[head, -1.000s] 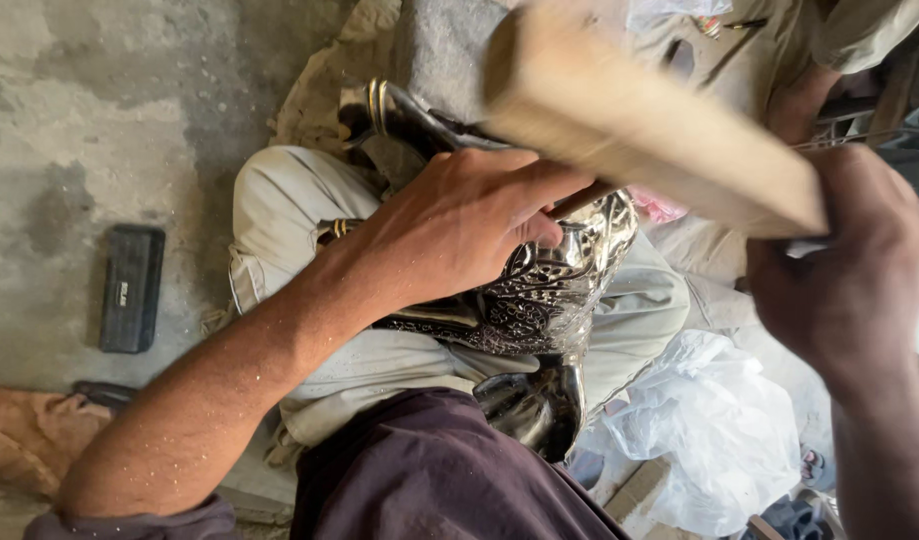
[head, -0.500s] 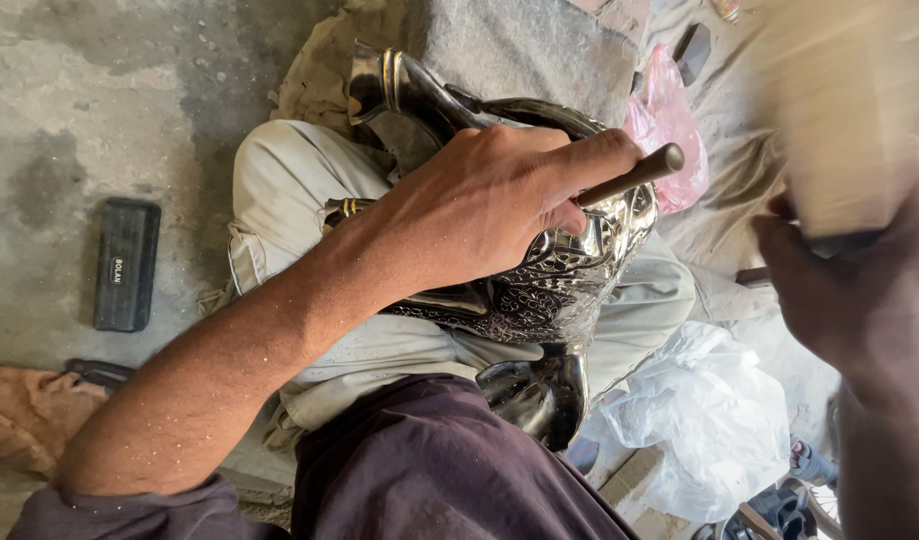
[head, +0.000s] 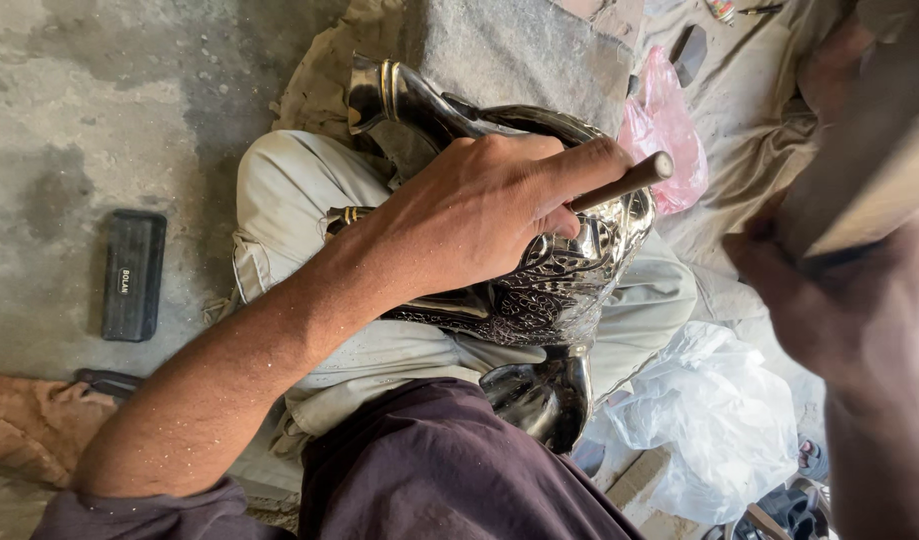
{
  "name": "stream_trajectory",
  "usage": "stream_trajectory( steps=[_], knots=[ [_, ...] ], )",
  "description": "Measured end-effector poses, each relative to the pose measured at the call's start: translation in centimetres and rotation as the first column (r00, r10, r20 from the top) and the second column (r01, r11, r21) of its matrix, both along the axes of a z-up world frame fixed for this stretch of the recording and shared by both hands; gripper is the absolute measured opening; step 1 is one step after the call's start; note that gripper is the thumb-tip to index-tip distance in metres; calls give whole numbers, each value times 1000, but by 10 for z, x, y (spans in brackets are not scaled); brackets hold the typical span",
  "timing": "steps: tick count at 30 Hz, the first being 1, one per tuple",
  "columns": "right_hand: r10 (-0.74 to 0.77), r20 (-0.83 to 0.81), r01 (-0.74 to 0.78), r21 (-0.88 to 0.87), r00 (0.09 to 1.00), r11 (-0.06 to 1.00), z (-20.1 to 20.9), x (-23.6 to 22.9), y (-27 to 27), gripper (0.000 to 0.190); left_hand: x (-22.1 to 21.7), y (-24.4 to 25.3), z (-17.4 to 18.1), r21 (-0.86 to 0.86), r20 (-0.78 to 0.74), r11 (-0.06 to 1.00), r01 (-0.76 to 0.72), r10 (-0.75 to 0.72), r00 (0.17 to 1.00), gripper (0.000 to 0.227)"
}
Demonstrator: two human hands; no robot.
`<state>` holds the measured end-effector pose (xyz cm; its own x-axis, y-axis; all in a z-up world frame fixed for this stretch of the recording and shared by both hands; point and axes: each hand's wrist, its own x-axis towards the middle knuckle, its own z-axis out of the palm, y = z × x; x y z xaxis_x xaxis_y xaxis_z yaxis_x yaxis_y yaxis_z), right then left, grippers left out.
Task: The person uses a wooden mallet and a metal punch to engrave decorative patterns onto a silver elephant figurine. They repeatedly strike the punch to create fine details on the figurine's surface while holding it steady on their lap.
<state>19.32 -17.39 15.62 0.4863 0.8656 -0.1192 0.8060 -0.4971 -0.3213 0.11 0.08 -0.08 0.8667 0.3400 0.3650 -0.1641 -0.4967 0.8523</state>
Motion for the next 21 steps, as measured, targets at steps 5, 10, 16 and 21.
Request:
stream_trajectory(
  steps=[5,10,16,21],
  knots=[
    [227,374,-183,-150,899,972,5,-4,9,27,-5,-3,0,-21,57,996,-90,91,994,42],
    [47,-156,-38,63,987,997,6,-4,7,33,-25,-13,1,-445,35,867,-225,268,963,23],
    [-29,43,35,-157,999,987,7,-6,2,24,-31,-30,-2,-473,58,822,-317,388,920,26],
    [158,134,-143,-113,978,983,6,-14,18,26,-26,-40,-4,-422,84,820,-386,459,884,25]
  ],
)
